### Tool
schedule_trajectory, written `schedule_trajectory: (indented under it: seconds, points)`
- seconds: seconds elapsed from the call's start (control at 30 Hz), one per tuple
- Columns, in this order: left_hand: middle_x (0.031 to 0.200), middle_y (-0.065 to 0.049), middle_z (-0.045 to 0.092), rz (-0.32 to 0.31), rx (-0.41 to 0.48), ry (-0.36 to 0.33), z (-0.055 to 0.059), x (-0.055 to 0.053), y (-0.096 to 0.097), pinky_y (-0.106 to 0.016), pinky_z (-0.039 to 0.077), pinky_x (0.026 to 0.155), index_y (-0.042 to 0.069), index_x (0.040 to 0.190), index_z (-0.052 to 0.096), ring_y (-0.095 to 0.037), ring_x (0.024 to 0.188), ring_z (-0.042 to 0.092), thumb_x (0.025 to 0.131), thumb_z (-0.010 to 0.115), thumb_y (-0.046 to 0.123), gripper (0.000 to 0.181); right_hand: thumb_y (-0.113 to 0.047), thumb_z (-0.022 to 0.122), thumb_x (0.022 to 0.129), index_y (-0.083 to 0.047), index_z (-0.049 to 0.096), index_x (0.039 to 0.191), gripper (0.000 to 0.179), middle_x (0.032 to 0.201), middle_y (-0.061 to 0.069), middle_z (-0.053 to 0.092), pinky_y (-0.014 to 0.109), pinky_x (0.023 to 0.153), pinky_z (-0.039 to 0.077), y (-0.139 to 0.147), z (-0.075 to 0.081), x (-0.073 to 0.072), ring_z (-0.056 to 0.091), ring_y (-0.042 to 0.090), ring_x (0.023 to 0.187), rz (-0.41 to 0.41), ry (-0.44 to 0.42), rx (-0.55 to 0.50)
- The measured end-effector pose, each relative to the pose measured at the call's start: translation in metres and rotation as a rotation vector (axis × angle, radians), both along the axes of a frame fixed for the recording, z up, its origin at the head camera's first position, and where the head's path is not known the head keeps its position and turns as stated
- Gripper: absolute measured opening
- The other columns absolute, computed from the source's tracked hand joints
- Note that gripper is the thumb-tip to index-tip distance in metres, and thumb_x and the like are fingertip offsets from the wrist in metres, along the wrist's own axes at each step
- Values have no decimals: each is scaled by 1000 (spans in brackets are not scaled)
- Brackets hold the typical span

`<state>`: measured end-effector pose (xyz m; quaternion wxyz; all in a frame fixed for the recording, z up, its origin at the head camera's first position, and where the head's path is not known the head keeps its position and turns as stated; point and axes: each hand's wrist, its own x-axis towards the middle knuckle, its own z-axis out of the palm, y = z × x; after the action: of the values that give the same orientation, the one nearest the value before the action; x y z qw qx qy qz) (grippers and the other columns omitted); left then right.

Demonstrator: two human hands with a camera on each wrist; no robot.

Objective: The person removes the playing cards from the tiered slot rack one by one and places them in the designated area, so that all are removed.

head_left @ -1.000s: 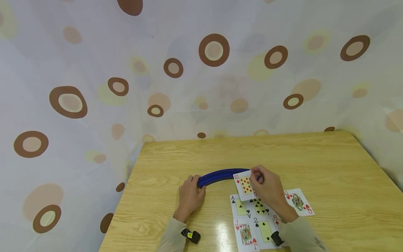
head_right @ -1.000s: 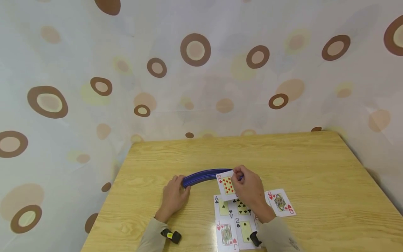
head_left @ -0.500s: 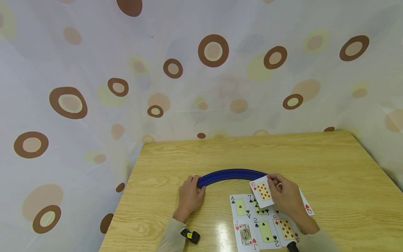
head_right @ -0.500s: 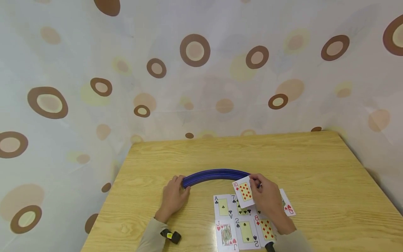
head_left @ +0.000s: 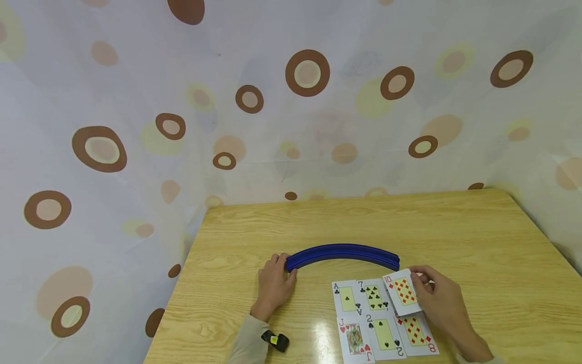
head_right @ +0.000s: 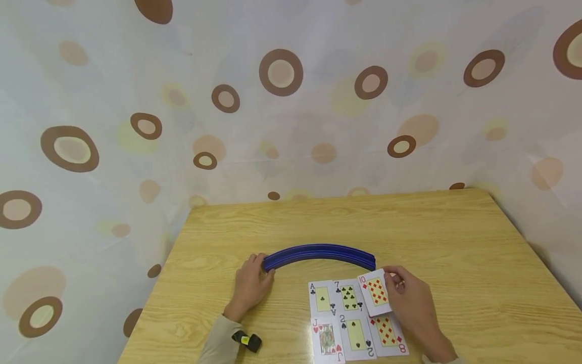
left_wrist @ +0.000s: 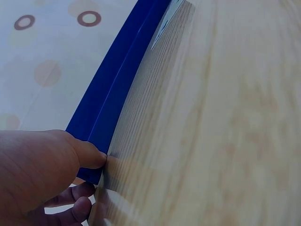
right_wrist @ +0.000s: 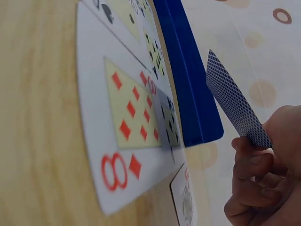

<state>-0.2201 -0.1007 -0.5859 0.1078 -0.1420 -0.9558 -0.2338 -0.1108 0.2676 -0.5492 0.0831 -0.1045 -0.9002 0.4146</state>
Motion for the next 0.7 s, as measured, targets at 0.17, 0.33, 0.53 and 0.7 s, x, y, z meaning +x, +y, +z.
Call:
schedule_trajectory:
  seconds: [0.17, 0.33, 0.53, 0.7]
  points:
    - [117, -13, 73, -3, 2, -4, 0, -1, -1, -46, 47, 77, 8, 131, 70, -33, 98, 70, 100, 78, 22, 35, -18, 56, 112, 0, 71, 134, 32, 96, 7, 66, 24, 54, 38, 9, -2, 8, 48, 6, 64, -30, -36, 13]
    - [116, -13, 73, 0, 3, -1, -1, -1, 0, -45, 47, 76, 8, 131, 70, -33, 98, 70, 100, 78, 22, 35, -18, 56, 112, 0, 71, 134, 32, 97, 8, 67, 24, 57, 38, 15, -6, 18, 48, 7, 67, -69, -57, 35]
    - [113, -12, 72, -6, 17, -3, 0, -1, 0, -43, 44, 75, 9, 130, 70, -32, 95, 69, 100, 78, 22, 34, -20, 54, 113, -1, 70, 136, 34, 98, 10, 69, 24, 57, 40, 21, -13, 27, 50, 7, 68, -105, -85, 47]
    - [112, -12, 72, -5, 24, -13, 0, -1, 0, -43, 44, 76, 10, 129, 70, -32, 96, 70, 100, 78, 22, 32, -20, 55, 112, -1, 71, 134, 33, 98, 10, 69, 24, 59, 40, 28, -17, 33, 50, 6, 68, -118, -77, 49]
